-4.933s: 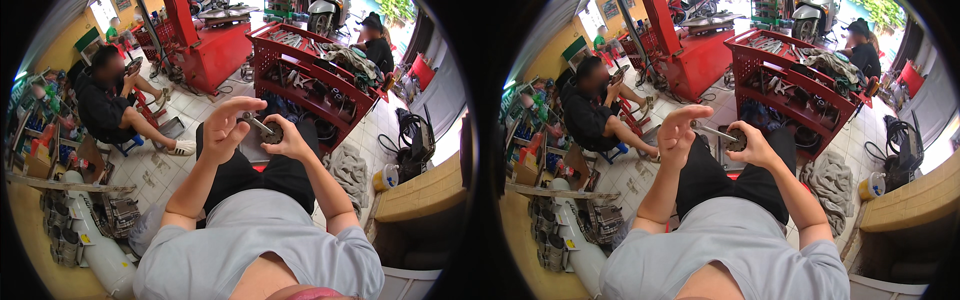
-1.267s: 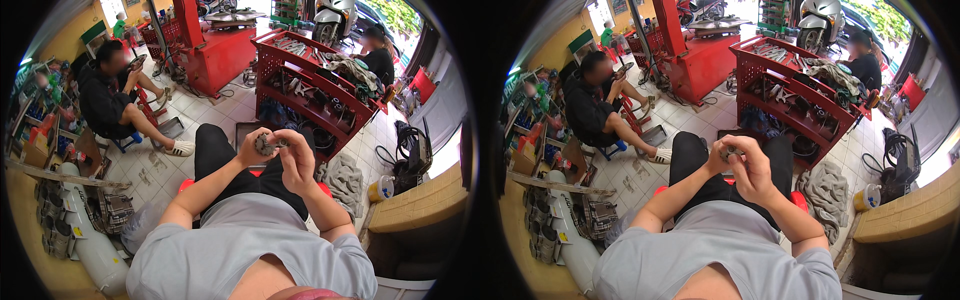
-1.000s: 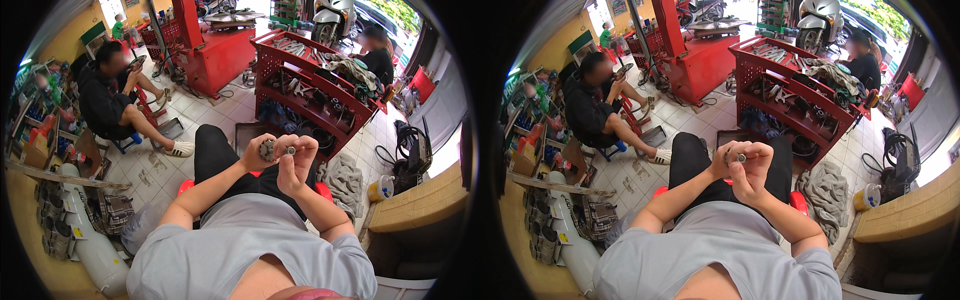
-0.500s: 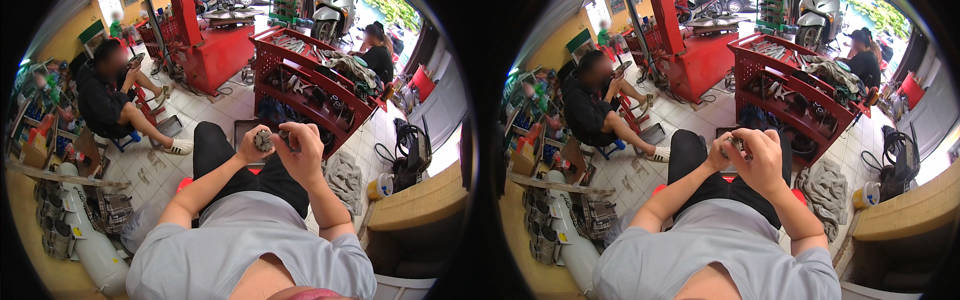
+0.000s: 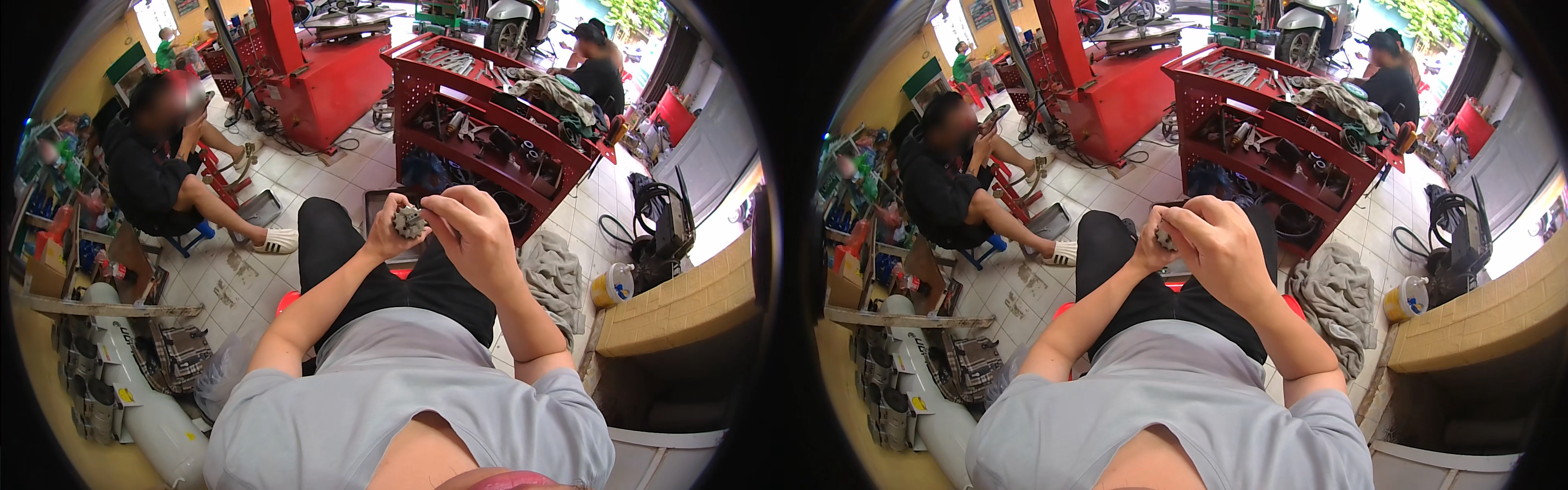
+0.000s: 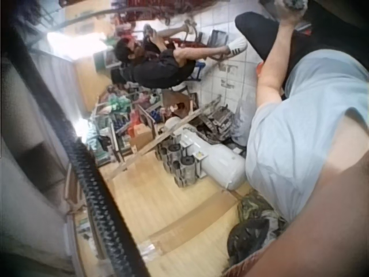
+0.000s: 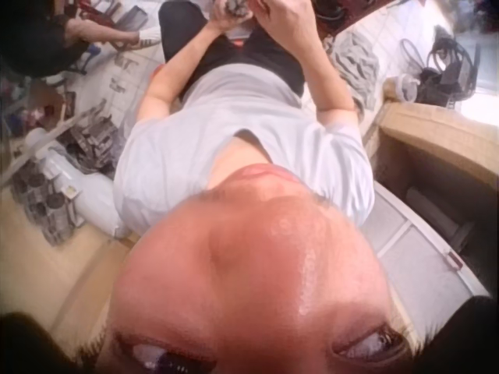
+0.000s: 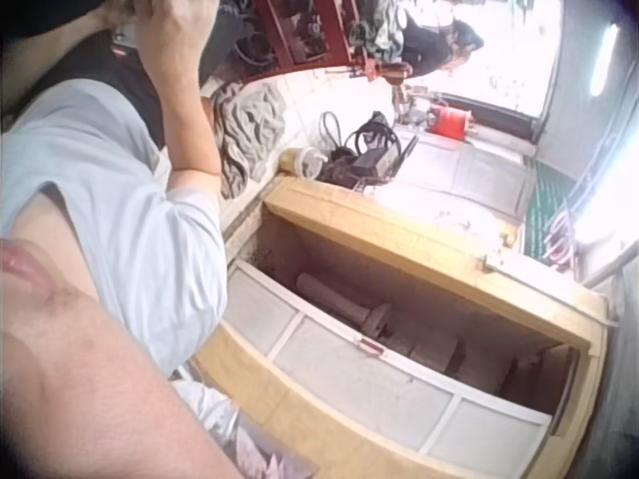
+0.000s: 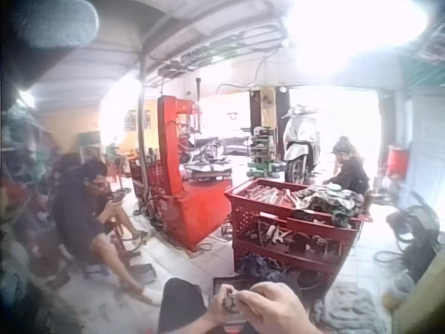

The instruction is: The person holds a metal gear and a shaft, inserting the shaft into the gear and rotating it to check the fit. They manipulate the components with both hands, occasionally adjusting their grip and orientation before placing the assembly into a metal tray.

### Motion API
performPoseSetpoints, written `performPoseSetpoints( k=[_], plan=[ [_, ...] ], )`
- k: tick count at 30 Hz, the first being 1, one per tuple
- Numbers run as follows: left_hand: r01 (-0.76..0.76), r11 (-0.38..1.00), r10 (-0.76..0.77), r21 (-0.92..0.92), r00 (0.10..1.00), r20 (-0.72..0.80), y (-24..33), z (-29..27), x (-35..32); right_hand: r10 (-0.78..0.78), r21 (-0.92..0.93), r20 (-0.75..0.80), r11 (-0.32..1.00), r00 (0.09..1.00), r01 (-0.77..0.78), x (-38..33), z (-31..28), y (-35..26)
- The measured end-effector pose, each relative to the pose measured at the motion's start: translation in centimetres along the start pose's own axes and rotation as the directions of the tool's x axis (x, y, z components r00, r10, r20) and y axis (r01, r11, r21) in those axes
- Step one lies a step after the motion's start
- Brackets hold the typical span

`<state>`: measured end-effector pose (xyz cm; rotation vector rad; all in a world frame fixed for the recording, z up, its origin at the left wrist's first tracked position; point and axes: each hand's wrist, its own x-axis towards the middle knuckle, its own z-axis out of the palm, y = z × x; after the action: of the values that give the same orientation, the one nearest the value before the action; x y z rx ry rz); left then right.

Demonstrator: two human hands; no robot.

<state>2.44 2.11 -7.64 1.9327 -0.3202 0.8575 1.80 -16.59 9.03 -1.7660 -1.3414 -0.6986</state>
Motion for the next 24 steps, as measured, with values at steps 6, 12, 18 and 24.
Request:
performPoseSetpoints(
  k=[6, 12, 18, 24],
  plan=[
    [0.006, 0.999, -0.006, 0.032, 1.0, -0.022, 0.4, -0.1, 0.0, 0.239, 0.253, -0.014, 0.94, 0.971, -0.228, 0.0, 0.2, -0.3],
    [0.088, 0.996, -0.089, -0.015, 0.993, -0.083, 0.1, 0.2, -0.2, 0.176, 0.027, 0.046, 0.984, 0.983, -0.178, 0.2, -0.3, 0.6],
    [0.055, 0.968, -0.017, 0.247, 0.988, -0.153, -0.8, 0.1, 0.0, 0.221, 0.15, 0.104, 0.96, 0.97, -0.235, 0.1, 0.3, 0.7],
    [0.165, 0.962, -0.125, 0.219, 0.974, -0.188, -0.6, 0.8, -0.4, 0.155, -0.055, 0.113, 0.987, 0.982, -0.149, -0.4, 1.6, 1.8]
  ],
)
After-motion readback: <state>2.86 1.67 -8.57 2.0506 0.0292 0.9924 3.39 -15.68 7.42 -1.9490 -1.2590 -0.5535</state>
